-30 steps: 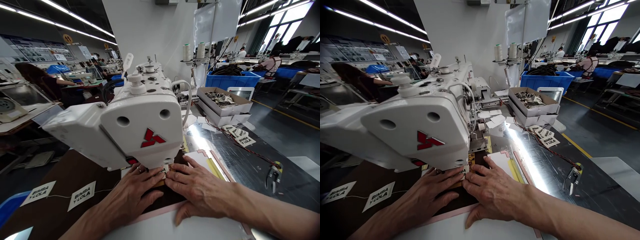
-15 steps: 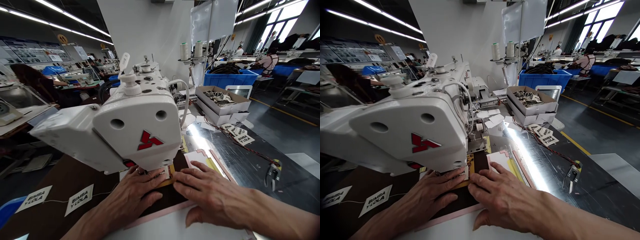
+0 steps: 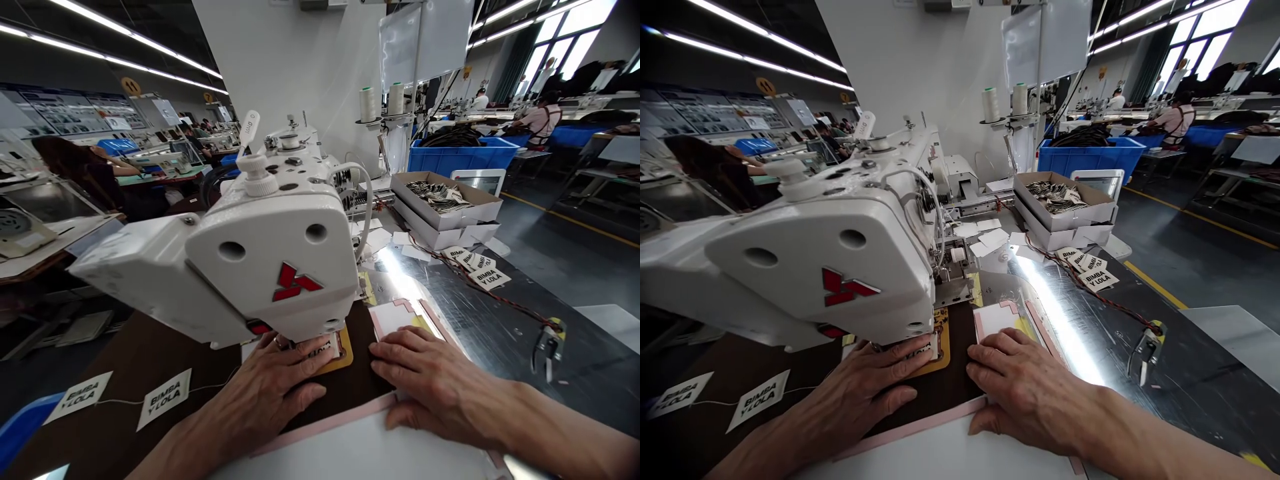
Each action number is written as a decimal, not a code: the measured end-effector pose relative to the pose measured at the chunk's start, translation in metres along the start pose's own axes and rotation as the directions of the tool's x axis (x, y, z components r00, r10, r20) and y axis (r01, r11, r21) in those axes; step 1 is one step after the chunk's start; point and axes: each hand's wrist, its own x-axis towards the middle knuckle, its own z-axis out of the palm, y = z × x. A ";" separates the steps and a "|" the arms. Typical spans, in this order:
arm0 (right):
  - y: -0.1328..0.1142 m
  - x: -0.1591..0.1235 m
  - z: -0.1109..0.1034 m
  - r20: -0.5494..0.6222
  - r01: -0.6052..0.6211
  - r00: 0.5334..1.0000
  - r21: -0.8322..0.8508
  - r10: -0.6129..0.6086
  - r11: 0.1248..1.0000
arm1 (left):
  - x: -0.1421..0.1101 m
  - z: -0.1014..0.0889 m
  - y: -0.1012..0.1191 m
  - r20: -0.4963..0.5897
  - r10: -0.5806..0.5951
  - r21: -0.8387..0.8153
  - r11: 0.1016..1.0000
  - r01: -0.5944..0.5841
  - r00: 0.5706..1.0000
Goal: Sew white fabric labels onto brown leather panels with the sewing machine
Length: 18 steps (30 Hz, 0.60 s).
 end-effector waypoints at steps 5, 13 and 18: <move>0.001 0.000 0.001 -0.027 -0.003 1.000 0.018 0.004 1.000 | -0.001 0.001 0.002 0.011 -0.003 0.016 1.000 0.003 1.000; 0.004 0.000 -0.002 -0.045 0.006 0.999 0.042 -0.004 0.999 | -0.001 0.004 0.004 -0.011 0.000 0.026 1.000 0.001 1.000; 0.010 -0.002 -0.002 -0.002 -0.030 1.000 0.029 0.030 0.999 | 0.003 0.008 -0.003 -0.040 -0.006 -0.013 1.000 0.006 0.999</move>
